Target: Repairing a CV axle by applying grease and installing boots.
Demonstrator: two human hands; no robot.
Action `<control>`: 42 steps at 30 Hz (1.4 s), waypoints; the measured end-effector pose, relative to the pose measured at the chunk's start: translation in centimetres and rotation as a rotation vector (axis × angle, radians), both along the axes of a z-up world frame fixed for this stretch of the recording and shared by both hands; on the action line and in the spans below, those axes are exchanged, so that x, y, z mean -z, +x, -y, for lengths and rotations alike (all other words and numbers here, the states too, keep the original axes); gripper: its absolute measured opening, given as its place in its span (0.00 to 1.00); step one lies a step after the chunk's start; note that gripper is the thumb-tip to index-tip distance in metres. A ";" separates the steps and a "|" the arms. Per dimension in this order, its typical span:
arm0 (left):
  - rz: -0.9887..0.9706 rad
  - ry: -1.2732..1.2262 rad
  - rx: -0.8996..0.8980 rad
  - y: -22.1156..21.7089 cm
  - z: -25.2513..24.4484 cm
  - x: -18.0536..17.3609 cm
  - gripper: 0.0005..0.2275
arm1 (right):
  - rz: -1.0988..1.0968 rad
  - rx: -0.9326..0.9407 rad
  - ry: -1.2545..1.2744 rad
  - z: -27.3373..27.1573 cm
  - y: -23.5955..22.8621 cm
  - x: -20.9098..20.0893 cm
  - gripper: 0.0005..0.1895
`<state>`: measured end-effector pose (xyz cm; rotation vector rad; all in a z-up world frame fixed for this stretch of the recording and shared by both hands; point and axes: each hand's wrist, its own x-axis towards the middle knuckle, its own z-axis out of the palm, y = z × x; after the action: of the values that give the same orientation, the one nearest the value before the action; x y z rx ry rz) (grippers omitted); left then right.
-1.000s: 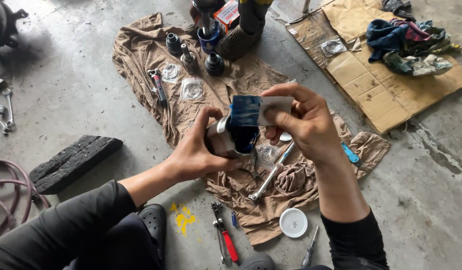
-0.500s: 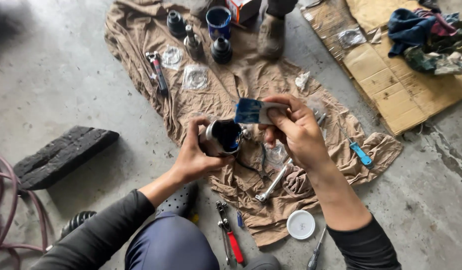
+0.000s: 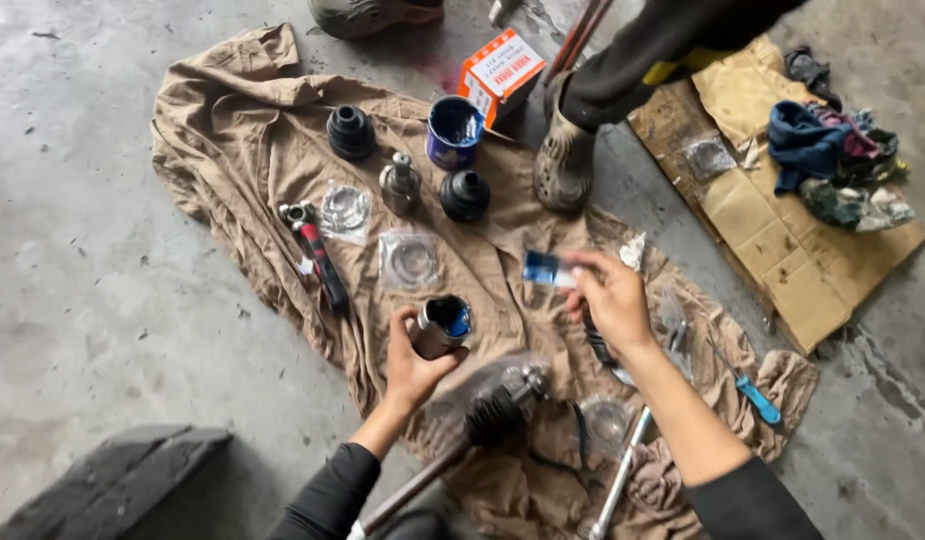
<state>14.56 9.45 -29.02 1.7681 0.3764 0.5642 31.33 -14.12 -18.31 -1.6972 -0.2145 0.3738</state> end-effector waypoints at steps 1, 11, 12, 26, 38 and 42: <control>0.001 -0.015 0.002 0.8 -0.3 0.9 0.36 | 0.001 0.002 -0.015 -2.0 2.4 -0.3 0.15; -0.022 -0.001 0.019 2.8 -1.8 8.3 0.39 | 0.783 -0.179 -0.636 -17.4 19.5 -2.8 0.15; 0.007 -0.015 0.011 2.8 -1.8 8.9 0.38 | 0.826 -0.238 -0.637 -18.4 20.4 -2.8 0.17; 0.103 0.102 0.113 2.8 -1.9 10.5 0.38 | 1.071 -0.563 -1.118 -23.9 25.4 0.0 0.16; 0.148 0.151 0.115 3.1 -1.8 11.1 0.38 | 0.777 -0.343 -1.052 -23.2 27.5 2.5 0.18; 0.137 0.128 0.129 2.9 -1.9 10.5 0.37 | 0.227 -0.166 -0.980 -24.3 24.1 -0.5 0.17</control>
<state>17.44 11.35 -39.56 1.8487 0.1327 0.6249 55.41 10.15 -17.78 -2.7036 -0.3776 0.4427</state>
